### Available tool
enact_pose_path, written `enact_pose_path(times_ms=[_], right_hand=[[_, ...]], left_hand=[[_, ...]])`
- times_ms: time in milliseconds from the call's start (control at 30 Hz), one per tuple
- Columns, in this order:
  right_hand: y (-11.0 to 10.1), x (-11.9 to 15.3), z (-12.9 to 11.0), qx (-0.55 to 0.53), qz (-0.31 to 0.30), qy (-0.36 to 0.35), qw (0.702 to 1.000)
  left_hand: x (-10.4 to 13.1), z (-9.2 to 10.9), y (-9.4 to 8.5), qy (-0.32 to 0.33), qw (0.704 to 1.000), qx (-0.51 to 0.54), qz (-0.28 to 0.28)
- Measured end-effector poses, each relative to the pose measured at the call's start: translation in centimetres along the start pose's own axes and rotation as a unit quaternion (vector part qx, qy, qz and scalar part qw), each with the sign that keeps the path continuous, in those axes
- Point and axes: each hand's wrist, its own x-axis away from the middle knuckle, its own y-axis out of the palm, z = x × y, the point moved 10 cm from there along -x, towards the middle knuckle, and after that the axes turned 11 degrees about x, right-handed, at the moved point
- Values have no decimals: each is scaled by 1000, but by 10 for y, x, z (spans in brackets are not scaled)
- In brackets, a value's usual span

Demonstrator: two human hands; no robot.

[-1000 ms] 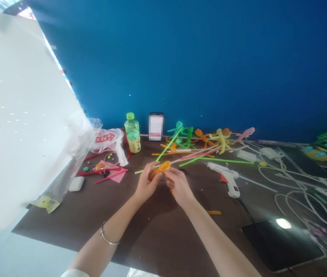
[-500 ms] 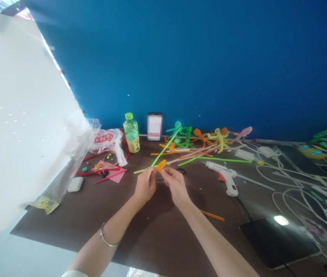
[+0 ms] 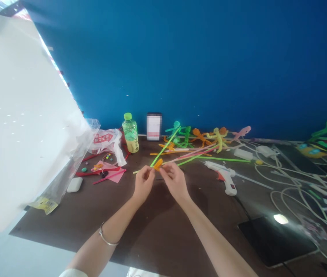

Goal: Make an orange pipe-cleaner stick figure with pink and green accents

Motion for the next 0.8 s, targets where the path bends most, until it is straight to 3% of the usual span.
enact_pose_path(times_ms=[67,133,233,467,600,700,800], right_hand=[[-7,6,-22,124,52,-117,984],[-3,9,-30,193,53,-169,965],[-1,7,-23,189,39,-149,970],[2,1,-9,56,17,-50,997],[-3,8,-19,72,57,-91,992],[-9,18,-36,166,122,-181,962],[-8,32,-53,270,179,-289,901]], left_hand=[[0,-3,-3,-7,1000,6,14],[0,-3,-1,-10,1000,9,7],[0,0,3,-6,1000,7,-8],[1,7,4,16,1000,-7,-5],[2,12,1,30,999,-18,19],[4,14,-2,24,999,-12,37],[6,13,0,13,999,12,38]])
